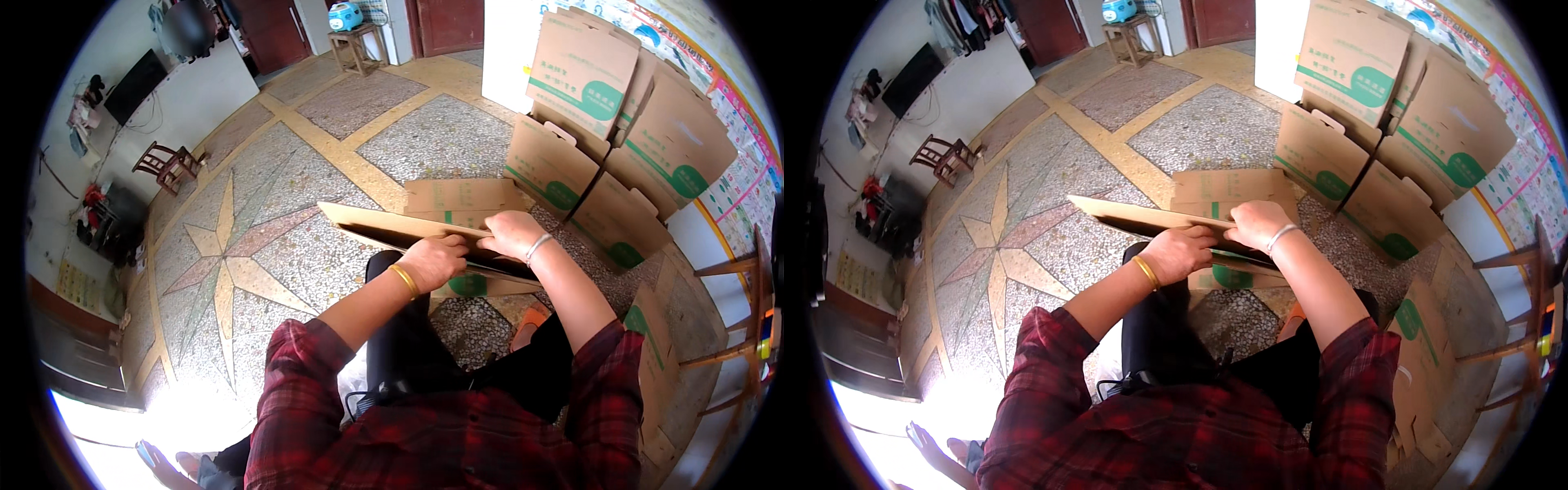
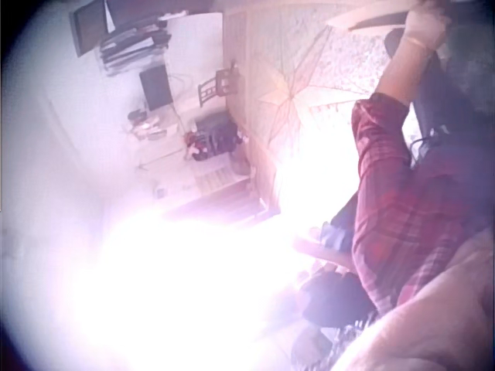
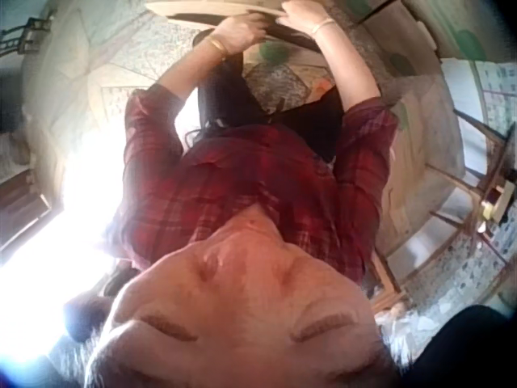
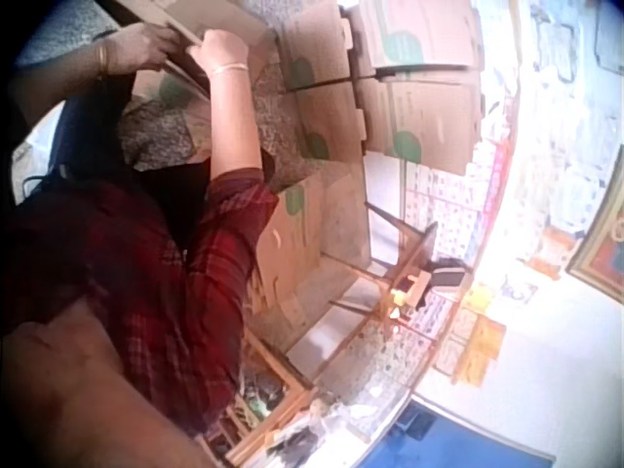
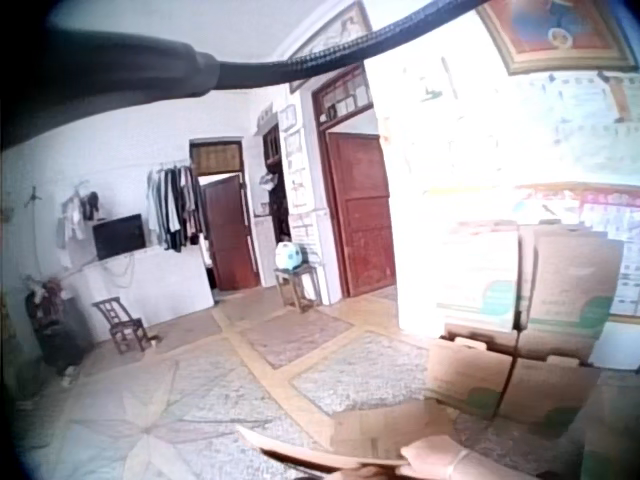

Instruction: The person sits on the floor and assembles flat cardboard boxes by folding the flaps and inserting white plastic fasteners to secure the structure. They repeatedly pick up a flat box, fold it into shape, and fasten it before setting it aside.

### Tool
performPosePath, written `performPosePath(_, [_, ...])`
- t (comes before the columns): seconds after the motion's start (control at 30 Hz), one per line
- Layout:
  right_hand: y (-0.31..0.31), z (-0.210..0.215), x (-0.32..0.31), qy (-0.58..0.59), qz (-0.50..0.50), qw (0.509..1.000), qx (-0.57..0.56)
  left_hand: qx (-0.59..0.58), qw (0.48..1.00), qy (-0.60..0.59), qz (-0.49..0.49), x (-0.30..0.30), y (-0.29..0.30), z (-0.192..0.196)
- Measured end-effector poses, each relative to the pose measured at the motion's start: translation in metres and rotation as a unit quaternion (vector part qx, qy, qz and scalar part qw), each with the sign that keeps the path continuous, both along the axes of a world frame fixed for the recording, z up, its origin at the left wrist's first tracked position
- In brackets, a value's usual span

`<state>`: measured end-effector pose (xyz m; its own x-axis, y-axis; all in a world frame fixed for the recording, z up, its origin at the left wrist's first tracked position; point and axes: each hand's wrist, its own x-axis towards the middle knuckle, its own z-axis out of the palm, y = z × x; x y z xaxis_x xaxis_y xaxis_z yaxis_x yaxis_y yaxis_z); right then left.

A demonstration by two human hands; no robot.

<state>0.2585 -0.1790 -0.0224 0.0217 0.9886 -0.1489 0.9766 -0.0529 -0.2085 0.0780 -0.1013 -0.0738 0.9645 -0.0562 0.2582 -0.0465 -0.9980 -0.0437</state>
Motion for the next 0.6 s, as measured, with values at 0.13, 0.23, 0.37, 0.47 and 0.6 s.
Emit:
performPosePath(0.13, [0.019, -0.014, 0.000, 0.004, 0.024, 0.998, 0.055, -0.010, 1.000, -0.023, -0.015, 0.001, 0.014, 0.000])
performPosePath(0.23, [0.020, -0.006, 0.012, 0.009, -0.028, 0.995, 0.100, 0.136, 0.989, 0.021, 0.046, 0.012, 0.030, 0.013])
performPosePath(0.37, [0.028, 0.003, 0.058, 0.087, -0.152, 0.971, 0.165, 0.195, 0.951, 0.133, 0.197, 0.042, 0.034, 0.084])
performPosePath(0.47, [0.025, -0.002, 0.089, 0.188, -0.228, 0.921, 0.254, 0.178, 0.955, -0.025, 0.237, 0.054, 0.045, 0.107])
performPosePath(0.6, [0.021, -0.009, 0.091, 0.311, -0.269, 0.845, 0.342, 0.168, 0.957, -0.066, 0.228, 0.071, 0.038, 0.117])
